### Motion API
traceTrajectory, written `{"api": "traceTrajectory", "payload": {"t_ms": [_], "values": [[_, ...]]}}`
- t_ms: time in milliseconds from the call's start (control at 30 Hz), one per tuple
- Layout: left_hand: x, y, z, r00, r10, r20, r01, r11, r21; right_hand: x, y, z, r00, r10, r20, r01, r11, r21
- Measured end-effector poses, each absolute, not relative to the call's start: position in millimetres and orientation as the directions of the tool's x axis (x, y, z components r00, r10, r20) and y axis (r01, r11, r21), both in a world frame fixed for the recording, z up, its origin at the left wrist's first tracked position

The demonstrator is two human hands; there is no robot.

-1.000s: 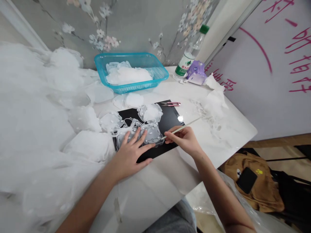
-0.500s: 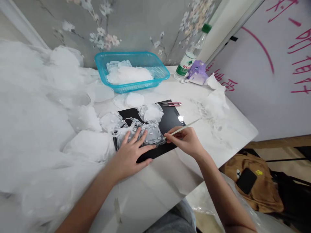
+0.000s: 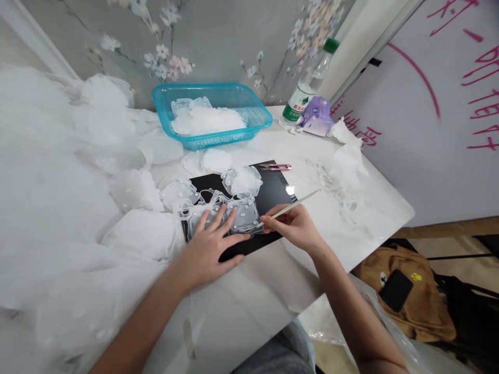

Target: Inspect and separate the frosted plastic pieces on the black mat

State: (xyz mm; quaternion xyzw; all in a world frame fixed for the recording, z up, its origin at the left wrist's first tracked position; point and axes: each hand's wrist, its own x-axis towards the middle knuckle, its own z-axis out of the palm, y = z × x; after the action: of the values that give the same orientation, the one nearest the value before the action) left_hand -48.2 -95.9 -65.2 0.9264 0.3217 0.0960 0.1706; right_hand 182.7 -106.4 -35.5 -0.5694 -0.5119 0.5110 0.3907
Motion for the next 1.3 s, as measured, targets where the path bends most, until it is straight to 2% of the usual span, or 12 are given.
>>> {"api": "traceTrajectory", "payload": {"t_ms": [433, 567, 867, 1067, 1300], "values": [[-48.9, -96.8, -65.2, 0.778, 0.625, 0.068, 0.564, -0.741, 0.365, 178.9, -110.4, -25.0, -0.088, 0.994, -0.07, 0.462, -0.022, -0.887], [-48.5, -96.5, -65.3, 0.773, 0.63, 0.073, 0.565, -0.737, 0.371, 182.6, -109.4, -24.3, -0.087, 0.994, -0.06, 0.493, -0.009, -0.87], [-48.2, -95.7, -64.6, 0.772, 0.633, 0.061, 0.565, -0.726, 0.392, 186.7, -108.0, -24.2, -0.038, 0.996, -0.078, 0.468, -0.051, -0.882], [-49.3, -96.3, -63.9, 0.774, 0.63, 0.058, 0.56, -0.725, 0.401, 184.2, -108.0, -27.9, -0.044, 0.992, -0.117, 0.279, -0.1, -0.955], [-48.9, -95.8, -65.6, 0.778, 0.625, 0.059, 0.558, -0.732, 0.391, 170.9, -108.7, -37.5, -0.073, 0.989, -0.127, 0.25, -0.105, -0.963]]}}
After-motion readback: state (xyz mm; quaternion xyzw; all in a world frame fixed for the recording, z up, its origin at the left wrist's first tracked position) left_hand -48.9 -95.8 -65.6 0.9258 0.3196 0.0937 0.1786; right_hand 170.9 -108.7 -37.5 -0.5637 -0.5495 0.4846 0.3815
